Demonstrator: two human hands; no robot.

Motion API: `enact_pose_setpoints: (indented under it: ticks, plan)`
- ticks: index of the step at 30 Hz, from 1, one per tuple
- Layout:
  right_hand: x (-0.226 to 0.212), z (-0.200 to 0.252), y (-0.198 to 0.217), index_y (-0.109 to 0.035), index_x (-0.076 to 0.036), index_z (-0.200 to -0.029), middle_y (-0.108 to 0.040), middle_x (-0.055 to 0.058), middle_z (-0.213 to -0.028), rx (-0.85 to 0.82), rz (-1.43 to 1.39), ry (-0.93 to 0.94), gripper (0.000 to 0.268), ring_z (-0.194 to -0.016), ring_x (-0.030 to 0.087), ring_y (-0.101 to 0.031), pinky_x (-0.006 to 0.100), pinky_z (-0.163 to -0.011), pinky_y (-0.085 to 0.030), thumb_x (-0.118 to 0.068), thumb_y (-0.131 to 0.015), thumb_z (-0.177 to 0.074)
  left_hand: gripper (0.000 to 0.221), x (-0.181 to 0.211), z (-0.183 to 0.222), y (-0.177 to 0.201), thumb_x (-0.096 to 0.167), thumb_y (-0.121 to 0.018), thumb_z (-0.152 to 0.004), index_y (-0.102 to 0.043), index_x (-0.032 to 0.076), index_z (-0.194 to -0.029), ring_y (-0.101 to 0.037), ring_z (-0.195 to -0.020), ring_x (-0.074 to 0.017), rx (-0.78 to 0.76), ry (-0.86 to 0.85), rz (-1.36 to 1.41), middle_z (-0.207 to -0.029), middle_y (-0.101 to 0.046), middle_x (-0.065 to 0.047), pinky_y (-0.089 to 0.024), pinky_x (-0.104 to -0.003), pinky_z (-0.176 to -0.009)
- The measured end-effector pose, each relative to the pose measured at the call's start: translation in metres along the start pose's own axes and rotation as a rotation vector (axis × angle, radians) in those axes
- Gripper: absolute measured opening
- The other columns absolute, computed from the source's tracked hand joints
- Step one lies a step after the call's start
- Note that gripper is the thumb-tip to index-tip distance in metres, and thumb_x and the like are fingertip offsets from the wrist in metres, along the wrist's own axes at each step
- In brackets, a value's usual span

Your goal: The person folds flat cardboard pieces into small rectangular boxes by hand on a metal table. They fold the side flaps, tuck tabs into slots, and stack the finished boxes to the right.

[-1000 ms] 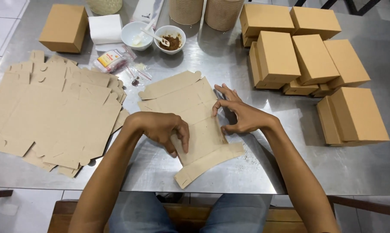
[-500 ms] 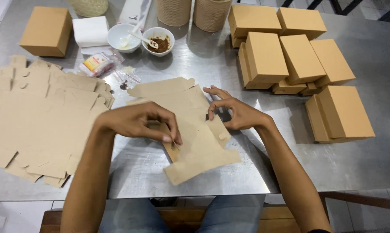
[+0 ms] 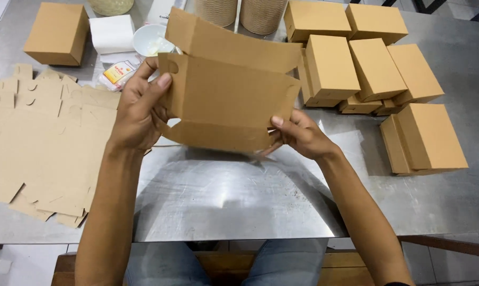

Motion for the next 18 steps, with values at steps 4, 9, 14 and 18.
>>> enact_pose_setpoints:
  ticks: [4,9,14,18]
  plan:
    - [0.022,-0.002,0.024,-0.051,0.002,-0.137,-0.073,0.031,-0.106,0.044,-0.153,-0.058,0.037,-0.076,0.039,-0.079,0.051,-0.059,-0.067,-0.018,-0.049,-0.106,0.039,0.000,-0.006,-0.007,0.020,-0.059,-0.105,-0.043,0.004,-0.136,-0.080,-0.088,-0.0292,0.107,0.030,-0.033,-0.115,-0.072,-0.025,-0.070,-0.034,-0.067]
    - [0.060,-0.021,0.074,-0.056,0.001,-0.129,-0.075,0.022,-0.094,0.217,-0.285,-0.212,0.031,-0.066,0.028,-0.078,0.042,-0.052,-0.067,-0.019,-0.052,-0.105,0.035,-0.009,-0.007,-0.002,0.022,-0.060,-0.105,-0.047,0.005,-0.133,-0.080,-0.083,-0.0242,0.262,0.188,-0.158,-0.109,-0.075,-0.017,-0.070,-0.030,-0.061]
    - [0.043,-0.016,0.050,-0.059,0.002,-0.115,-0.068,0.009,-0.080,0.302,-0.117,-0.305,0.023,-0.057,0.023,-0.076,0.037,-0.046,-0.064,-0.016,-0.060,-0.101,0.043,-0.020,-0.006,0.009,0.018,-0.066,-0.100,-0.046,0.002,-0.136,-0.079,-0.078,-0.0269,0.269,0.249,-0.408,-0.104,-0.073,-0.018,-0.068,-0.038,-0.060]
    - [0.033,-0.012,0.029,-0.061,-0.001,-0.105,-0.061,0.002,-0.072,0.249,0.244,-0.475,0.023,-0.052,0.016,-0.072,0.023,-0.039,-0.057,-0.022,-0.066,-0.098,0.045,-0.010,-0.001,0.000,0.009,-0.075,-0.089,-0.055,-0.002,-0.128,-0.075,-0.088,-0.0421,0.124,0.328,-1.064,-0.104,-0.073,-0.031,-0.060,-0.052,-0.063]
Point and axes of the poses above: each hand's wrist, its own z-axis away from the middle knuckle, its own y-axis out of the back of the hand, x = y × z, the point moved 3 cm from there along -z, towards the middle knuckle
